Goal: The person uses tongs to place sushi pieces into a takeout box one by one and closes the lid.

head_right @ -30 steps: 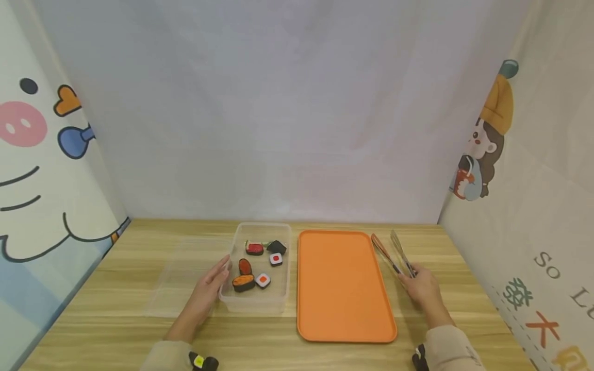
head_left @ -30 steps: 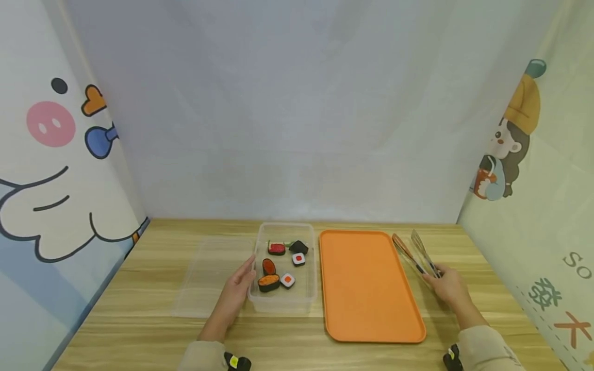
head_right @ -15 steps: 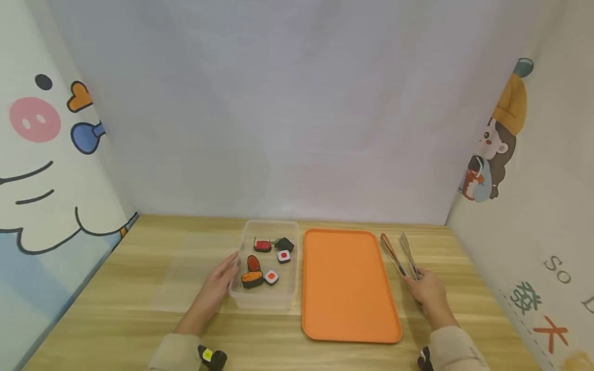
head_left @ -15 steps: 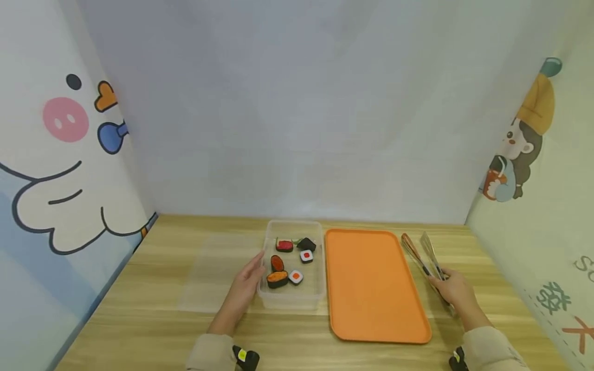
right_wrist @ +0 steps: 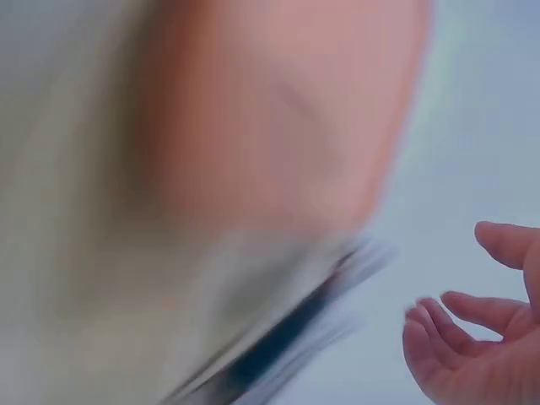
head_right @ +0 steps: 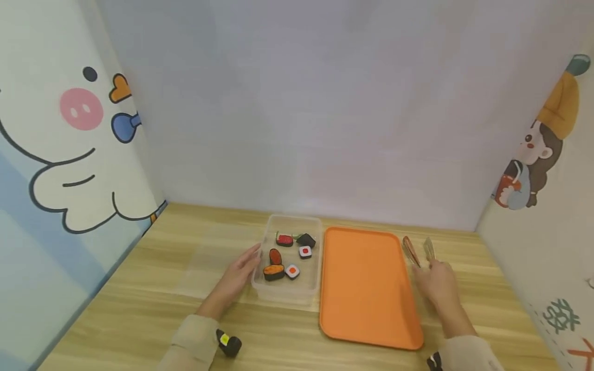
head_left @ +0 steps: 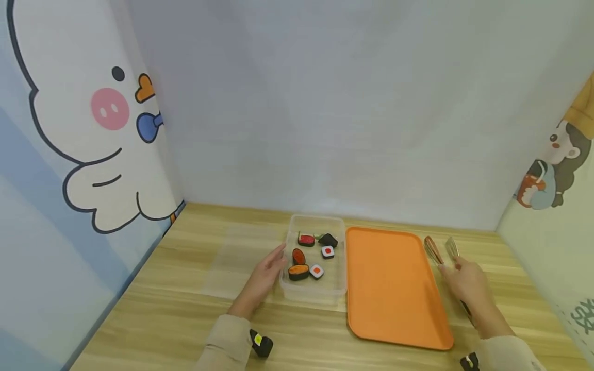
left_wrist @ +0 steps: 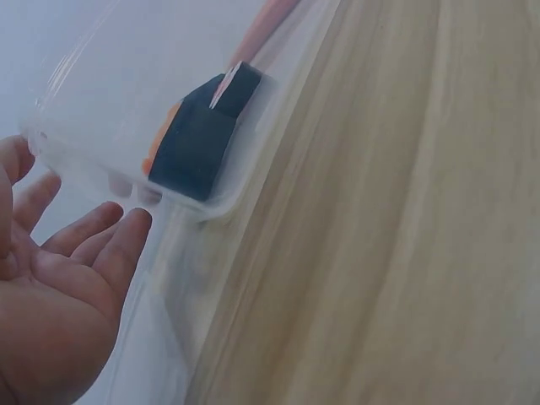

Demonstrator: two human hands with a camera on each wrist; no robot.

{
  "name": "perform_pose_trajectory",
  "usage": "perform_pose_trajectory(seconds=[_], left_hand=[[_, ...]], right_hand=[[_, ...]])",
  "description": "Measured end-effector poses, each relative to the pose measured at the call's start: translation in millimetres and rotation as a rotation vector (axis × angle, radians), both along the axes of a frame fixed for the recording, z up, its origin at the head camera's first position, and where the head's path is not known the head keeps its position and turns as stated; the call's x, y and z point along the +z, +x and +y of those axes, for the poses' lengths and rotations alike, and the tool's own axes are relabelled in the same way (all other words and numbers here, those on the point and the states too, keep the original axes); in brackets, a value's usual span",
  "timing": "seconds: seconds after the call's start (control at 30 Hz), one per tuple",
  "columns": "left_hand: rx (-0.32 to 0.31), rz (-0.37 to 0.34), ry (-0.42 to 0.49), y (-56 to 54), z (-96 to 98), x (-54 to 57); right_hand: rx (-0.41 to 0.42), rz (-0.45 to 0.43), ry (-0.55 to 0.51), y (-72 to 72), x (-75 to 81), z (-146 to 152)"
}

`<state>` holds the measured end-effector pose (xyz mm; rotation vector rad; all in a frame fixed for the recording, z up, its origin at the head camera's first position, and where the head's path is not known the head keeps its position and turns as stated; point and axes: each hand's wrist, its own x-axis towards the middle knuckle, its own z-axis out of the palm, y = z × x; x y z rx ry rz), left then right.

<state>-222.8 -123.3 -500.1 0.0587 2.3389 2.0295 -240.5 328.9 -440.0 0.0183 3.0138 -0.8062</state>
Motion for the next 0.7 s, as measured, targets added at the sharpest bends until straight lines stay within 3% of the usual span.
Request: perform_pose_trajectory(seconds=[0.13, 0.17, 0.27, 0.33, 0.4, 0.47, 0.7], left_hand=[[-0.019, 0.013, -0.037, -3.2, -9.4, 7.6], [-0.020, 0.012, -0.041, -1.1, -13.1, 13.8], [-0.021, 0.011, -0.081, 0.8, -30.1, 18.2], [0.000, -0.006, -0.129, 2.3, -41.6, 20.8], [0.025, -0.006, -0.193, -0.5, -54.8, 14.4], [0.057, -0.010, -0.255, 1.3, -65.6, 14.8], [0.145, -0.051, -0.329, 12.3, -104.4, 15.0]], right_hand=[[0.081, 0.051, -0.143, 6.8, 31.6, -58.4], [0.106, 0.061, -0.169, 8.3, 37.2, -74.1], [0.158, 0.083, -0.242, 10.7, 47.2, -119.6], [0.169, 0.092, -0.277, 10.4, 49.9, -147.5], [0.175, 0.109, -0.315, 9.7, 49.8, -173.4], [0.182, 0.113, -0.361, 9.9, 49.0, -196.8], [0.266, 0.075, -0.519, 22.7, 43.1, -266.3]])
